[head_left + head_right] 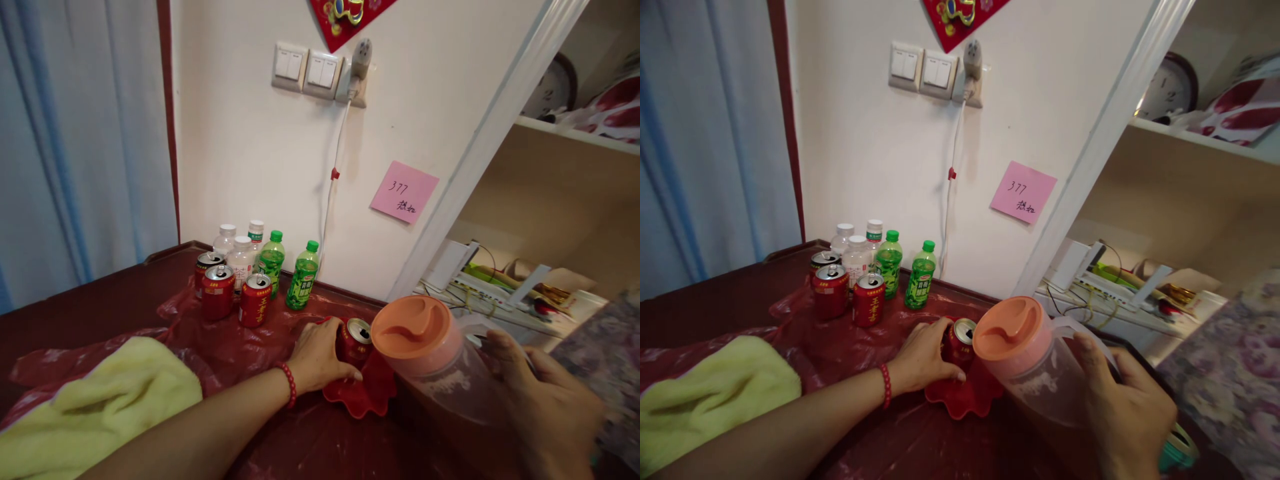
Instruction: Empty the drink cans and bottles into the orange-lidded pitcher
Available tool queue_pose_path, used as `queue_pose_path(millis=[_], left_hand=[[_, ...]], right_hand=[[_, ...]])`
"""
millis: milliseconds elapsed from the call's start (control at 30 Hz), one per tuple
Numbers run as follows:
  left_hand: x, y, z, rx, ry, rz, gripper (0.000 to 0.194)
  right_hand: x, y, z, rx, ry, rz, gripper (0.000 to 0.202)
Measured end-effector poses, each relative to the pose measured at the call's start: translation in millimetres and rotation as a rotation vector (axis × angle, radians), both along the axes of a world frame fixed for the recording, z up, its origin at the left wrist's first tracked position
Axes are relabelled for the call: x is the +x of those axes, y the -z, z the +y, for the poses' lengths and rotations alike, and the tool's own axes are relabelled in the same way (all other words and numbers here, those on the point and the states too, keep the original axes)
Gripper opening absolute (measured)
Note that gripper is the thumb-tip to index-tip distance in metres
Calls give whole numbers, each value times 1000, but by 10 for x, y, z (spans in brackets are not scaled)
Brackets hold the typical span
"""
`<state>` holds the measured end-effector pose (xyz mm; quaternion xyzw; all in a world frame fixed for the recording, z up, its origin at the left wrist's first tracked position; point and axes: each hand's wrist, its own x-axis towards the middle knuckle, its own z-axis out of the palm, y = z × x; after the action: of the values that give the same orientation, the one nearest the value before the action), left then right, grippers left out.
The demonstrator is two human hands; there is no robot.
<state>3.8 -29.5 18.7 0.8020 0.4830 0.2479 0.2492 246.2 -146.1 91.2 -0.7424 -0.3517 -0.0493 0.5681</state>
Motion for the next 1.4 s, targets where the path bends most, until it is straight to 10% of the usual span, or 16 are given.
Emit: queue_pose_path(millis=[1400], left_hand=[[-4, 0, -3, -3, 12, 3, 80]], right_hand=[[-28, -27, -3, -14, 10, -19, 58]])
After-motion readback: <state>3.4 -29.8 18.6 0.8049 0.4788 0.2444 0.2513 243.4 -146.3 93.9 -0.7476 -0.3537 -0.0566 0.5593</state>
